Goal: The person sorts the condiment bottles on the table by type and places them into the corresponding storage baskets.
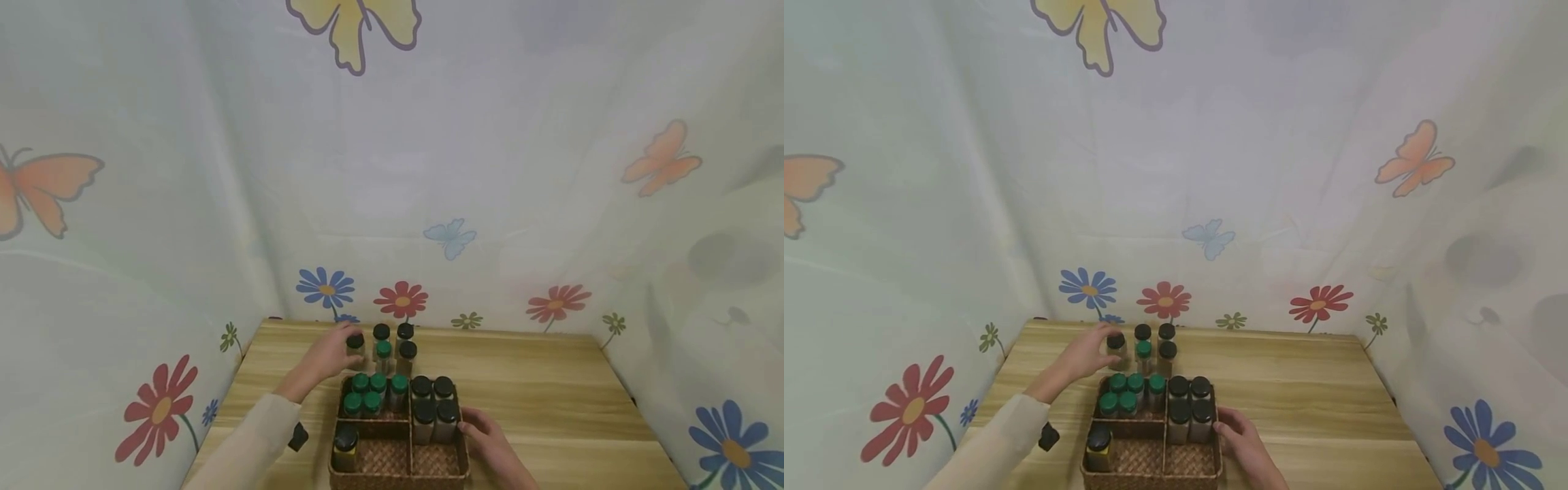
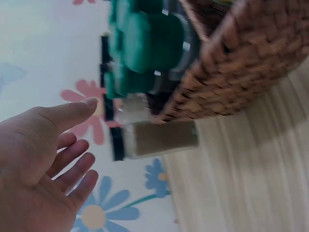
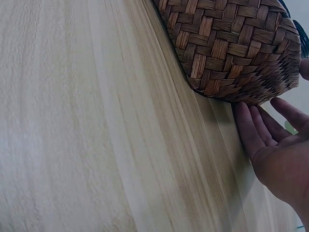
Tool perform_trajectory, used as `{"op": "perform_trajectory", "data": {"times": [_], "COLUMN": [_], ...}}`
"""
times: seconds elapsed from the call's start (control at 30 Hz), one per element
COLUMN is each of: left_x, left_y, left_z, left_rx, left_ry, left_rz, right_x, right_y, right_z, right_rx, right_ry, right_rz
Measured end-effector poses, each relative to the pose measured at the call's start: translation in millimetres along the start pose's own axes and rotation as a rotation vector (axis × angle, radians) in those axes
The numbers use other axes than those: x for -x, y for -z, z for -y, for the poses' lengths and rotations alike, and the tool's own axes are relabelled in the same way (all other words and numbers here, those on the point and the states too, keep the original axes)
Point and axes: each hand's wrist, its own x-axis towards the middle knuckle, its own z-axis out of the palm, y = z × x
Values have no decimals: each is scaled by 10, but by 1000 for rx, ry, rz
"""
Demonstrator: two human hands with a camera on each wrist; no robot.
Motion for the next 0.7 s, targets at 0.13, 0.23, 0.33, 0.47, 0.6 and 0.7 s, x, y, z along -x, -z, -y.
{"op": "perform_trajectory", "data": {"times": [0.13, 0.23, 0.33, 0.47, 0.6, 0.7], "left_x": [-55, -118, -167, -179, -183, -195], "left_y": [-115, -189, -238, -285, -324, -348], "left_z": [151, 245, 301, 322, 332, 349], "left_rx": [-12, -7, 4, 27, 55, 59], "left_ry": [36, 58, 62, 72, 85, 105], "left_rz": [3, 17, 30, 33, 22, 11], "right_x": [1, 6, 11, 14, 7, 6], "right_y": [8, 21, 29, 25, 23, 28], "right_z": [2, 9, 15, 16, 7, -6], "right_rx": [-3, -10, -5, 3, 13, 9], "right_ry": [2, 6, 9, 2, -6, -10], "right_rz": [14, 24, 17, 5, 3, 9]}}
